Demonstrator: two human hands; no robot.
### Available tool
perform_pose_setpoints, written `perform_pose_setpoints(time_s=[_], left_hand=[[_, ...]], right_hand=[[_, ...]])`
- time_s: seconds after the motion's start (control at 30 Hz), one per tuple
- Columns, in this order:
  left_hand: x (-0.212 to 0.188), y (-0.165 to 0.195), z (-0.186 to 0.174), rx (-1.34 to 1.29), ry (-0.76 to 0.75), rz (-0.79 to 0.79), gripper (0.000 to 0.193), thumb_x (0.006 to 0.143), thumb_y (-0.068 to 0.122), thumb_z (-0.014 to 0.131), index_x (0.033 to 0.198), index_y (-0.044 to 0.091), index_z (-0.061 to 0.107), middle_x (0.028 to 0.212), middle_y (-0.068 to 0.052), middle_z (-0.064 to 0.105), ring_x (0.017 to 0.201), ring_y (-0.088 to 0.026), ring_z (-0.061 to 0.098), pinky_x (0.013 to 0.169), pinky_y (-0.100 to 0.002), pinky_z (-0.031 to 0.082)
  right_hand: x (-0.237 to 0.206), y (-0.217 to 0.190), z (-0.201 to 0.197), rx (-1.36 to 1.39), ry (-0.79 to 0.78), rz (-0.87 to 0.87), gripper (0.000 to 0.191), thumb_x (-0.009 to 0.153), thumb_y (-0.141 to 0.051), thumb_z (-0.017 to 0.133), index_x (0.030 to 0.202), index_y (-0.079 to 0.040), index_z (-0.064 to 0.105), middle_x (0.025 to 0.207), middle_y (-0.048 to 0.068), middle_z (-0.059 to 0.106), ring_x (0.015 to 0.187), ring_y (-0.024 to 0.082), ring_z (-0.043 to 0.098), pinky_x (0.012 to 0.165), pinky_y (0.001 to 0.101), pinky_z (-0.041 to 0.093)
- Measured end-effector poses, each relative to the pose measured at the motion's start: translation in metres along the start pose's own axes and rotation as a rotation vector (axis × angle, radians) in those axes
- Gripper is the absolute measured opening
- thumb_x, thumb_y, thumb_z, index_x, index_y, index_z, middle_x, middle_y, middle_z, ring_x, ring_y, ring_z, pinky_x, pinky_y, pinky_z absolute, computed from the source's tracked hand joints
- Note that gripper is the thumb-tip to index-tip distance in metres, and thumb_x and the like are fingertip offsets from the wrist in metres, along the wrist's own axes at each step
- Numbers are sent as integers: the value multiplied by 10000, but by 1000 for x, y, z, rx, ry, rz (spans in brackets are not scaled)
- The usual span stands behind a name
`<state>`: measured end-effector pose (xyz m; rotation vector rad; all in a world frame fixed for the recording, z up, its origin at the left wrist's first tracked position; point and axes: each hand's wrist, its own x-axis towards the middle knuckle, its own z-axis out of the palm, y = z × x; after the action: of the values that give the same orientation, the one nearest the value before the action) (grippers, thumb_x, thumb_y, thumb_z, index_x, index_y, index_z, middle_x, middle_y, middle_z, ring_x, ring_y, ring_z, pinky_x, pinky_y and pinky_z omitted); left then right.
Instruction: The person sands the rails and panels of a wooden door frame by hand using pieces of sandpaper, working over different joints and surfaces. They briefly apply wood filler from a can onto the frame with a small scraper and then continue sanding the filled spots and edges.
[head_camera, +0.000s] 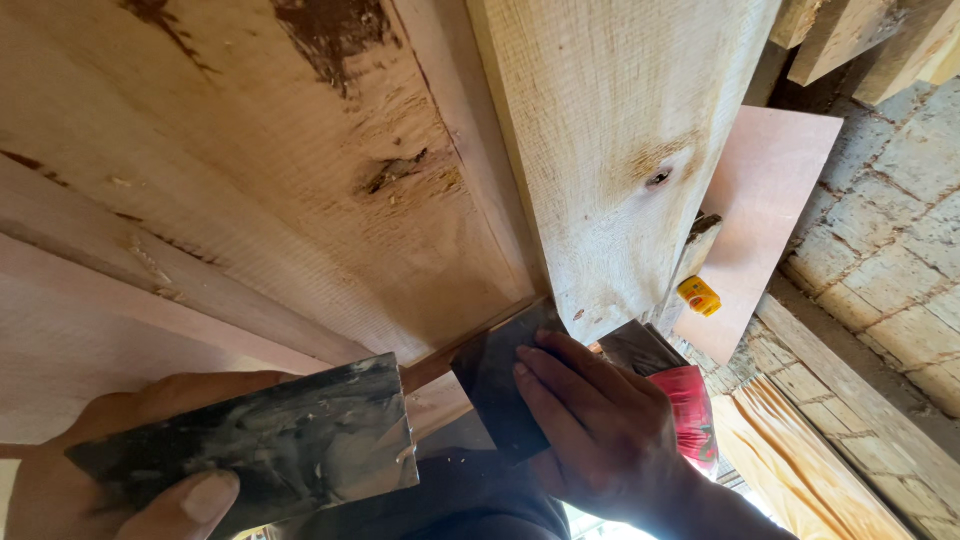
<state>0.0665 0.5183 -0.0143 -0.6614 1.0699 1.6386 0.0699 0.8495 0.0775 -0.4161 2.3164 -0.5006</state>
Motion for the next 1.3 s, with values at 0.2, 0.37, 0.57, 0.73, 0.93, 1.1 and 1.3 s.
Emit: perform_pose_setpoints(time_s=[0.2, 0.37, 0.57, 0.73, 0.93, 1.1, 1.3], left_hand=[[-1, 0, -2, 10, 18, 18, 564, 834, 192, 687, 1305, -117, 668, 1013, -197, 763, 824, -212, 702, 745, -332, 569], [-6, -6, 11, -17, 70, 93, 567, 832, 196, 685, 1305, -116, 674, 1008, -188, 764, 810, -201, 695, 732, -322, 561], [16, -26, 77, -446, 123, 91, 383, 926, 137, 620, 1282, -4, 613, 801, -56, 648, 534, -103, 560, 401, -254, 435], [19, -20, 137, -881, 45, 78, 207, 945, 64, 551, 1143, 12, 583, 748, -79, 640, 441, -126, 514, 343, -266, 389], [12, -12, 156, -876, 45, 74, 143, 944, 58, 536, 1080, 33, 572, 713, -63, 616, 416, -122, 493, 342, -262, 377], [11, -30, 154, -835, -86, 204, 94, 976, 50, 538, 1051, -1, 560, 682, -75, 602, 423, -122, 491, 362, -267, 378], [10, -29, 138, -677, -91, 274, 124, 985, 60, 548, 1061, -27, 594, 734, -70, 628, 461, -112, 512, 365, -270, 374]], right_hand=[[-5, -4, -5, 32, 27, -57, 443, 733, -222, 681, 1085, 46, 716, 1116, 181, 734, 1077, 355, 738, 800, 418, 630], [-29, -12, 5, 125, 164, -88, 349, 932, -275, 678, 1135, 9, 697, 1168, 169, 716, 1150, 367, 728, 891, 420, 641], [-34, -38, 47, 1213, 1079, 168, 398, 1124, -230, 584, 1401, 56, 591, 1329, 252, 683, 1176, 432, 674, 1051, 578, 568], [-39, -58, 64, 1201, 1473, -47, 425, 1066, -143, 649, 1433, 45, 546, 1347, 239, 643, 1231, 425, 630, 1081, 604, 529], [-79, -54, 95, 1052, 1453, 60, 381, 1030, -113, 654, 1342, 94, 587, 1313, 211, 665, 1212, 339, 658, 1127, 499, 525], [-114, -34, 126, 716, 1301, 356, 243, 1072, -41, 592, 1131, 143, 739, 910, 178, 750, 768, 186, 667, 755, 311, 526], [-93, -24, 73, 471, 1015, 264, 209, 997, 79, 578, 1178, 120, 675, 1144, 250, 734, 1087, 305, 739, 987, 414, 610]])
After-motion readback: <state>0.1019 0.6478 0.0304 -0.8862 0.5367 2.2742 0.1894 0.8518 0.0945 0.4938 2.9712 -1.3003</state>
